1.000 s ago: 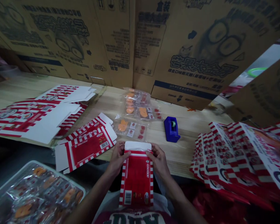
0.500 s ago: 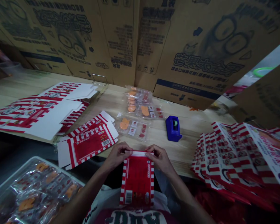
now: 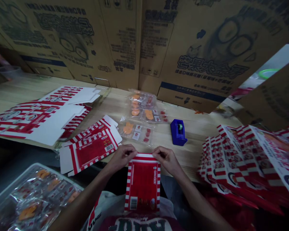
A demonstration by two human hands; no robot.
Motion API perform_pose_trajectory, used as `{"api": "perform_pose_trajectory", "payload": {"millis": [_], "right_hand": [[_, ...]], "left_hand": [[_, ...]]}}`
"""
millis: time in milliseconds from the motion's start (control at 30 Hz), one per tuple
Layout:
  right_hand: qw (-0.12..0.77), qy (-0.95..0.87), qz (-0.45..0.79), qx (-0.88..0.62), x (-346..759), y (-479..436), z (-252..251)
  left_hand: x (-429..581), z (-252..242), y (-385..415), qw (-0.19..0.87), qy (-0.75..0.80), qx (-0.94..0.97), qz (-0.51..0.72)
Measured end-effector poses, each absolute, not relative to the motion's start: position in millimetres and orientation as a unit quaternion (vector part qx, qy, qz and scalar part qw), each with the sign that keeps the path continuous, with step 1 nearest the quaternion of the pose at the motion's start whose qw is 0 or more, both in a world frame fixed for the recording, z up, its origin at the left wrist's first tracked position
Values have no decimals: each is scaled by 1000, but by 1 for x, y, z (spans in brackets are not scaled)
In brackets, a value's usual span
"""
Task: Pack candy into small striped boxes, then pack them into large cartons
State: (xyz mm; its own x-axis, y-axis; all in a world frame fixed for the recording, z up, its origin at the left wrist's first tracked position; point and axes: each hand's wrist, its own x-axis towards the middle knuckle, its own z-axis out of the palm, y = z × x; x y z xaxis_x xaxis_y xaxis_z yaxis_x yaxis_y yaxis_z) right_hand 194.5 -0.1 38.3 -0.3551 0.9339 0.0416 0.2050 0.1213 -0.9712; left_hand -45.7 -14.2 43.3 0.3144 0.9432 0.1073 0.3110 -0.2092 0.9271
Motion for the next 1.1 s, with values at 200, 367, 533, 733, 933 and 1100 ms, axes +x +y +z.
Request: {"api": "perform_pose_trajectory", "payload": {"millis": [200,367,533,733,933,1100], "right_hand": [[406,-649,483,-426,194,-19,26],[444,-621,464,-449,186,-33,15],[477,-604,393,-503,215,-6,6],[561,-433,196,-678,293,67,-6],[570,-400,249,-673,303,99,-27],[635,-343,243,-648,296,94,-36]], "left_hand": [[-39,38,-30,386,449,700,400],[-29,18,-36,386,446,682,433],[-24,5,-34,348,470,659,472],[-22,5,-28,419,456,639,455],[-20,1,-25,467,446,604,468],[-21,-1,-23,463,470,592,463]]}}
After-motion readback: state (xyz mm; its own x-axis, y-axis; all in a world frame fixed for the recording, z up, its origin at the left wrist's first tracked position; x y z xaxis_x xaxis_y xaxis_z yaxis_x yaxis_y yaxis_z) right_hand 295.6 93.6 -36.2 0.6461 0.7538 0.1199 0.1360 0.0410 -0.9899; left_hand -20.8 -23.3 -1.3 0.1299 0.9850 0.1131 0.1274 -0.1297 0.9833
